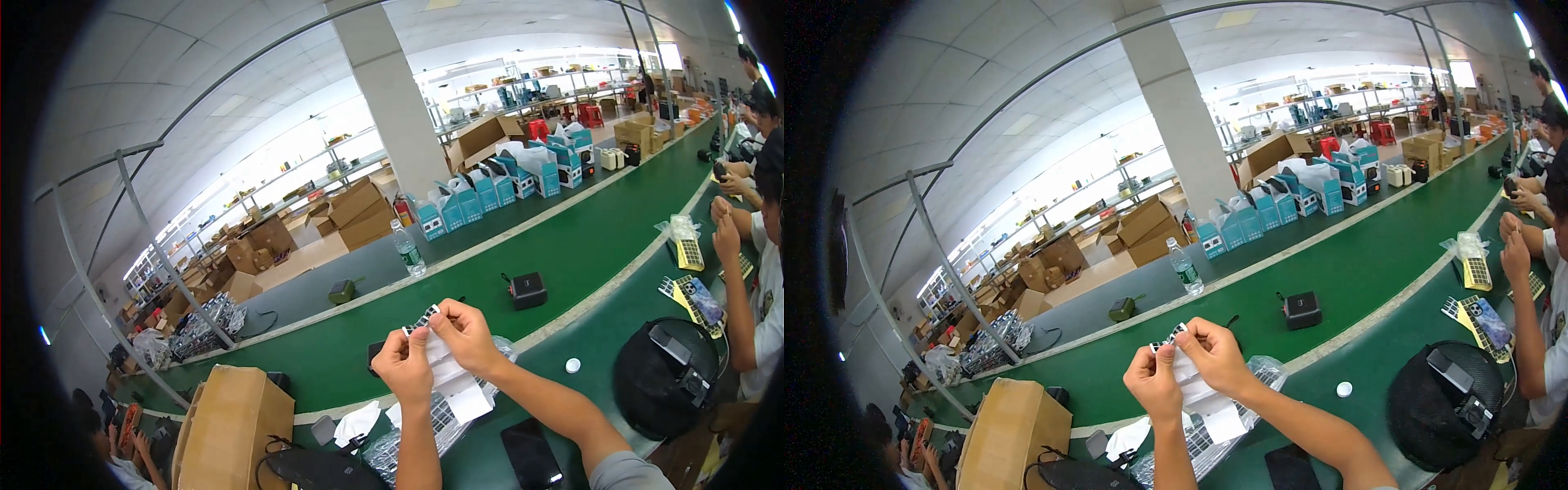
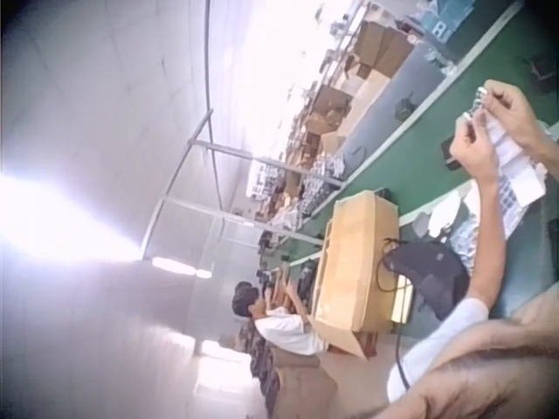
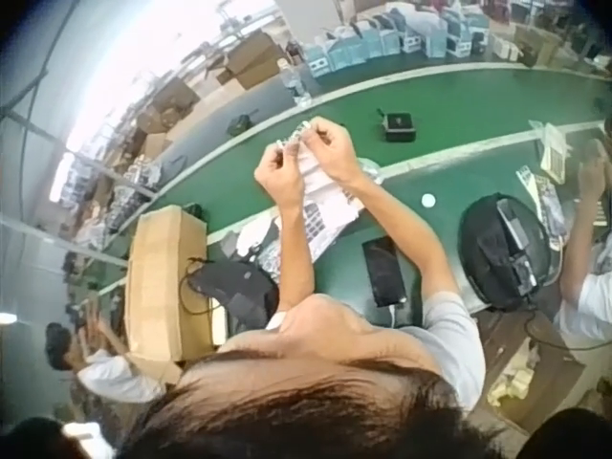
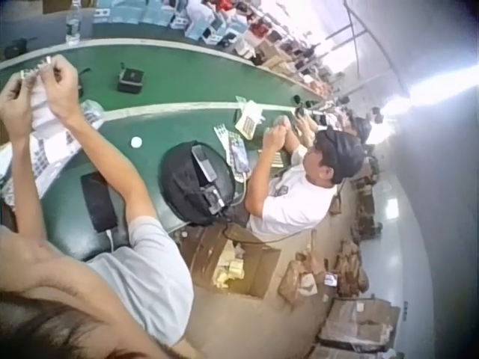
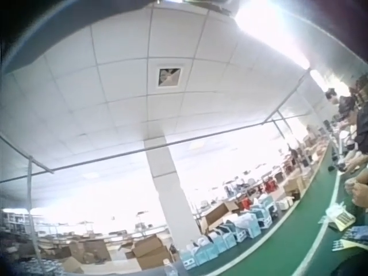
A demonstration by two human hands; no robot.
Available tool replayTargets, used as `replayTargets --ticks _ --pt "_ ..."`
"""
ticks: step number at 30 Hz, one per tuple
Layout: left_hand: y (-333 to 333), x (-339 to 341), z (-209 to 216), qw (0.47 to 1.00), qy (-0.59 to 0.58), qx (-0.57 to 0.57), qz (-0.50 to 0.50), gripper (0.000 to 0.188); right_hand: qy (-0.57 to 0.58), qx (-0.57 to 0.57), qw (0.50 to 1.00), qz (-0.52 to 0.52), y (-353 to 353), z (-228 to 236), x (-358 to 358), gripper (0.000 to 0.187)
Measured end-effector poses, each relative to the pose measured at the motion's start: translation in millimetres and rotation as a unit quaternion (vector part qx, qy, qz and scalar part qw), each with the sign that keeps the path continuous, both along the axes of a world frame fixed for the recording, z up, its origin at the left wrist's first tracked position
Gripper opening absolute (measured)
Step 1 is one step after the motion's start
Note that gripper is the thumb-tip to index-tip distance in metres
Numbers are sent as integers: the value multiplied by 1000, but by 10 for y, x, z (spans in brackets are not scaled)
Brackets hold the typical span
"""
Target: The person applies white identification labels to black electronic devices by hand on an assembly line.
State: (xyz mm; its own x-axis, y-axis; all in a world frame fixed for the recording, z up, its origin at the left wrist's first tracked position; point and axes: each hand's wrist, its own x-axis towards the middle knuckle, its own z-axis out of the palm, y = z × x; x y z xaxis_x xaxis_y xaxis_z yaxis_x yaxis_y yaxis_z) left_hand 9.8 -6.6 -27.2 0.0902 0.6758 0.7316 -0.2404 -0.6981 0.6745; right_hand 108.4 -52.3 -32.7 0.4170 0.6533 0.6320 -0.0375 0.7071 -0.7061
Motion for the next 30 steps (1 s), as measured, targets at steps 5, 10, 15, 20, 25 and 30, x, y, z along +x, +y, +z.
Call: replayTargets --ticks 5,10,15,20,25,30 --pt "-3 1 16 1000 22 2 15 34 11 6 1000 16 2 25 9 20" --pt "18 21 10 1000 20 9 4 27 -5 3 1000 16 -14 21 70 17" --pt "82 -36 44 998 12 54 34 11 -107 5 990 -89 21 22 105 7" --pt "73 -54 96 974 12 197 108 24 -194 67 939 -276 -4 72 93 35" --pt "135 -67 80 918 7 342 199 32 -326 226 815 -421 -23 46 167 39" --pt "107 -58 122 903 1 382 195 33 -349 250 791 -435 -50 61 229 36"
